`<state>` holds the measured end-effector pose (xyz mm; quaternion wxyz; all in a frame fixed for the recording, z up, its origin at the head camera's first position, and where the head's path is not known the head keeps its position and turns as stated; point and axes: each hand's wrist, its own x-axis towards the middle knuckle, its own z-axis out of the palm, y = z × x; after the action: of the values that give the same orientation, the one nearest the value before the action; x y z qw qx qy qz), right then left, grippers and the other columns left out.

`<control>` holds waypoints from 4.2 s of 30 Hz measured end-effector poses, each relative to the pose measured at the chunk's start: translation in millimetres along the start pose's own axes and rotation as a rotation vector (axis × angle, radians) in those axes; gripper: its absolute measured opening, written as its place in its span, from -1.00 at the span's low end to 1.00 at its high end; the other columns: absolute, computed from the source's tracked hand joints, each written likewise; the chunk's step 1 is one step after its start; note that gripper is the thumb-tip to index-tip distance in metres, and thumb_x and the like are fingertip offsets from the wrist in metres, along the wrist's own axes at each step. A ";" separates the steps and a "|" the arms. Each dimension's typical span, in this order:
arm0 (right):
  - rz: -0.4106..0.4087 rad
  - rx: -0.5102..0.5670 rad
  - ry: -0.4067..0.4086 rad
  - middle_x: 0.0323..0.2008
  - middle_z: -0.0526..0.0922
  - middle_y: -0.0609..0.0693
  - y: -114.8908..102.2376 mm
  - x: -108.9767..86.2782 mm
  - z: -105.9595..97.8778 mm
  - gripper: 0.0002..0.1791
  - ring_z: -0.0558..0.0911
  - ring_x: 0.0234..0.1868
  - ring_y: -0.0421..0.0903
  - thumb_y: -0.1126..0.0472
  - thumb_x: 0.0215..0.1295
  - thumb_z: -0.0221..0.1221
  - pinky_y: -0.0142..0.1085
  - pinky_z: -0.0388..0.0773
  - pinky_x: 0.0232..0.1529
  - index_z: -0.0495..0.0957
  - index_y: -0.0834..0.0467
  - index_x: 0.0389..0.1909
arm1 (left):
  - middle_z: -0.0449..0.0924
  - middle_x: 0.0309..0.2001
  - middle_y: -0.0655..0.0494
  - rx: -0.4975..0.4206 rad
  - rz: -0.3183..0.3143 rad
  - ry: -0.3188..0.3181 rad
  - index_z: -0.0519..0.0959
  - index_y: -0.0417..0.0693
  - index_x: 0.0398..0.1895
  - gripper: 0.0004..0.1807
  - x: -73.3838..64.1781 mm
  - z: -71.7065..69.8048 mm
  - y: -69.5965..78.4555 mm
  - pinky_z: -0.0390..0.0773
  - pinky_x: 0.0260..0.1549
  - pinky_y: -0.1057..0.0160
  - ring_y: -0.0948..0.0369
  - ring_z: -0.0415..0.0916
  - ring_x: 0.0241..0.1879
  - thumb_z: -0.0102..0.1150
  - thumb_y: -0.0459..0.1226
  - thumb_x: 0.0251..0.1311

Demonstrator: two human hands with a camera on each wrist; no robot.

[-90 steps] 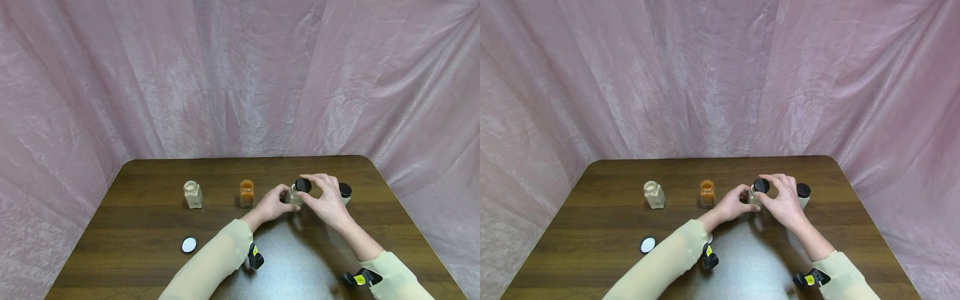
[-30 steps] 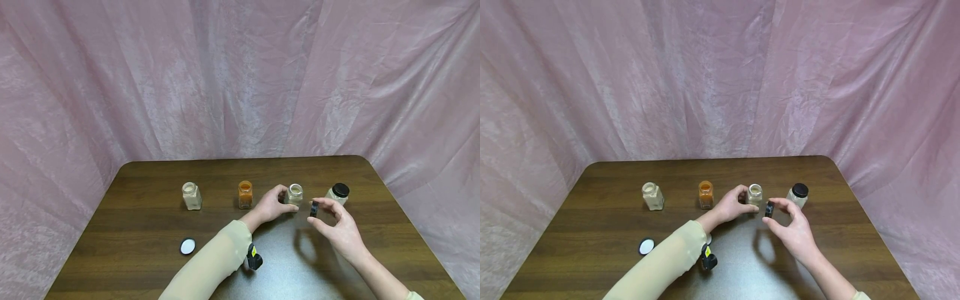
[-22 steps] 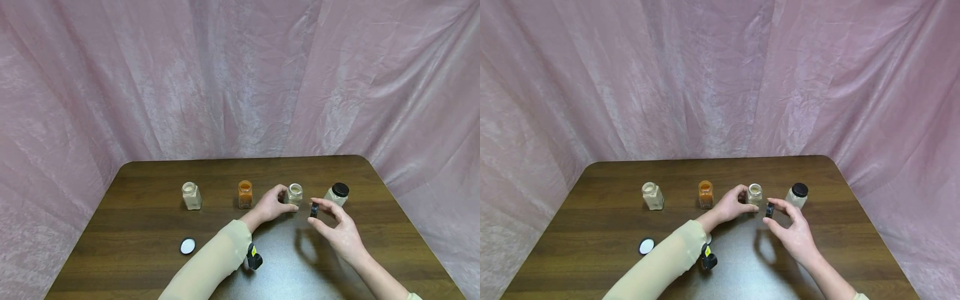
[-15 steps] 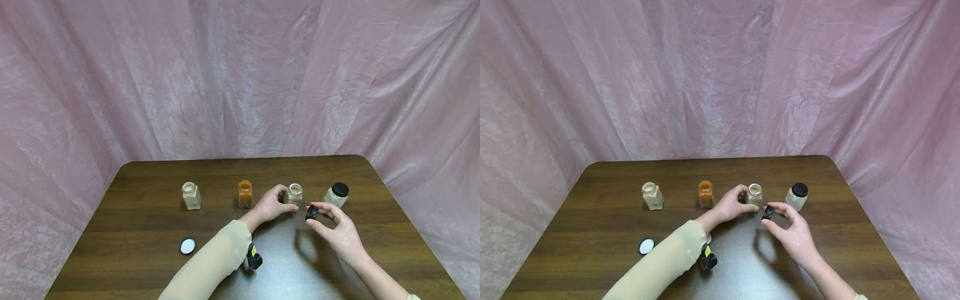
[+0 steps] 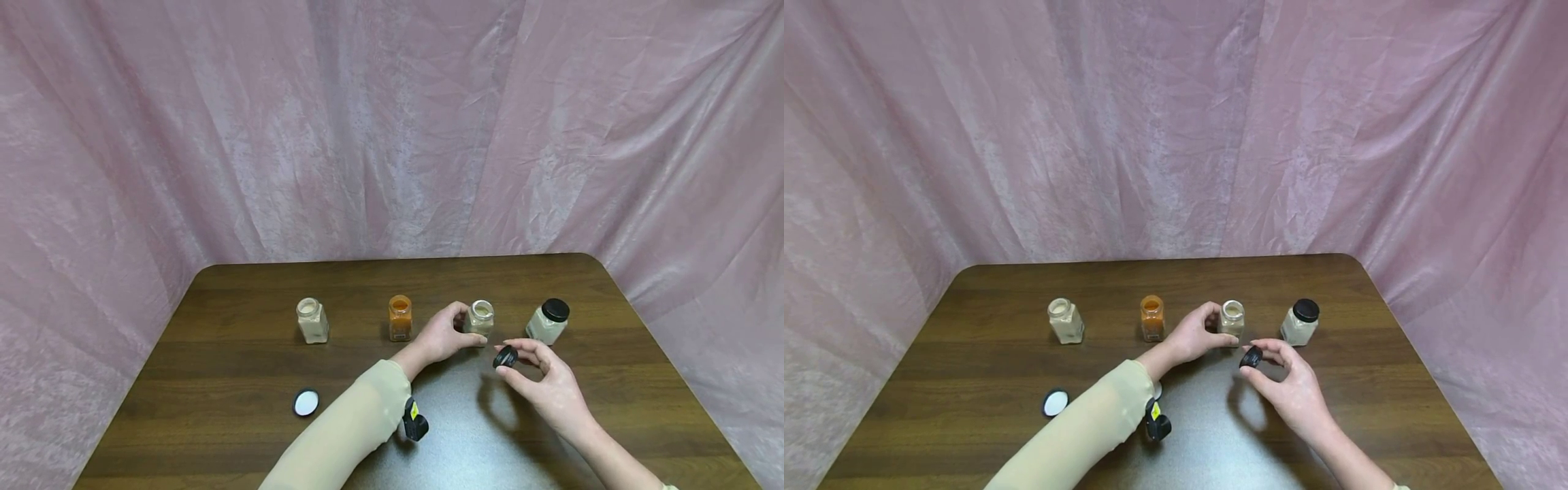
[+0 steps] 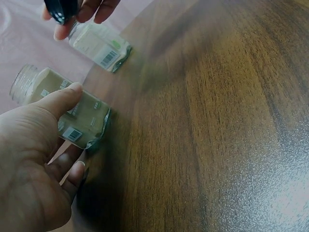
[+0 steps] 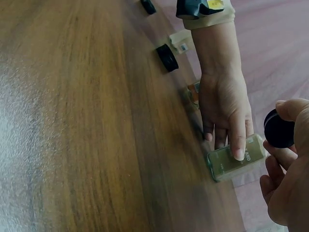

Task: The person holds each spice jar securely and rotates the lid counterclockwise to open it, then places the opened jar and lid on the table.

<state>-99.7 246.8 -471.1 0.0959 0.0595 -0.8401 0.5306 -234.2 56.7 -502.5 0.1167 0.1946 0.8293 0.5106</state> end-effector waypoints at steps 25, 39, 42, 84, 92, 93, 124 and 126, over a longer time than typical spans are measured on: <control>0.050 -0.208 -0.040 -0.13 0.71 -0.17 13.2 -4.9 8.6 -0.49 0.58 -0.06 -0.12 0.09 0.16 0.51 -0.22 0.52 -0.07 0.67 0.08 0.14 | 0.63 -0.14 0.23 0.025 -0.010 0.005 0.55 0.05 -0.01 -0.50 -0.9 -0.2 0.1 0.50 -0.01 0.26 0.27 0.56 -0.07 0.60 -0.09 0.05; 0.070 -0.160 -0.164 -0.17 0.72 -0.14 21.4 -4.0 20.4 -0.49 0.58 -0.09 -0.12 0.20 0.04 0.57 -0.27 0.55 -0.06 0.65 0.14 0.03 | 0.63 -0.13 0.22 0.027 -0.018 0.004 0.55 0.04 0.02 -0.49 -0.8 -0.5 1.7 0.50 -0.01 0.26 0.26 0.56 -0.06 0.59 -0.09 0.06; 0.034 -0.226 -0.142 -0.19 0.71 -0.21 22.9 -4.9 23.0 -0.50 0.48 -0.10 -0.12 0.18 0.00 0.60 -0.26 0.50 -0.08 0.68 0.07 0.00 | 0.63 -0.13 0.23 0.028 -0.020 0.001 0.55 0.04 0.02 -0.49 -0.5 -0.6 1.6 0.51 -0.01 0.26 0.27 0.56 -0.07 0.59 -0.09 0.07; -0.053 -0.474 -0.100 -0.16 0.66 -0.14 29.4 -1.7 29.3 -0.47 0.50 -0.03 -0.01 0.14 -0.20 0.65 -0.05 0.40 -0.01 0.66 0.04 -0.13 | 0.61 -0.13 0.22 0.020 -0.035 -0.010 0.55 0.06 0.04 -0.48 0.2 -1.3 1.1 0.52 -0.03 0.22 0.19 0.57 -0.05 0.59 -0.06 0.06; -0.040 -0.485 -0.113 -0.16 0.64 -0.11 30.9 0.5 30.5 -0.48 0.50 -0.05 0.00 0.15 -0.21 0.64 -0.07 0.39 -0.03 0.66 0.04 -0.15 | 0.61 -0.12 0.23 0.027 -0.038 -0.009 0.55 0.07 0.05 -0.47 1.8 -0.2 -0.7 0.52 -0.02 0.22 0.22 0.57 -0.05 0.59 -0.05 0.06; -0.040 -0.486 -0.115 -0.16 0.64 -0.11 30.8 0.7 30.6 -0.48 0.50 -0.05 0.00 0.15 -0.21 0.64 -0.06 0.39 -0.03 0.66 0.04 -0.15 | 0.61 -0.13 0.24 0.026 -0.038 -0.009 0.55 0.07 0.04 -0.47 2.0 -0.1 -1.0 0.52 -0.02 0.22 0.22 0.56 -0.05 0.60 -0.05 0.06; -0.065 -0.395 -0.036 -0.01 0.67 -0.02 11.3 -4.4 5.4 -0.48 0.44 0.08 -0.03 0.00 0.21 0.47 -0.06 0.38 -0.02 0.59 0.08 0.14 | 0.51 0.23 0.09 -0.010 -0.031 0.012 0.36 0.00 0.46 -0.08 -6.2 6.2 2.2 0.49 0.14 0.15 0.14 0.51 0.18 0.60 -0.04 0.04; -0.063 -0.392 -0.032 0.00 0.66 -0.02 9.8 -4.1 3.1 -0.48 0.43 0.10 -0.03 -0.01 0.24 0.46 -0.05 0.39 -0.01 0.58 0.08 0.16 | 0.48 0.27 0.06 -0.001 -0.026 0.014 0.33 0.02 0.49 -0.04 -6.7 6.2 2.1 0.49 0.14 0.15 0.12 0.49 0.20 0.60 -0.01 0.03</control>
<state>-97.9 248.2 -482.0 0.1089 0.0745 -0.9264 0.3527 -225.3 59.6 -503.5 0.1176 0.1803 0.8324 0.5107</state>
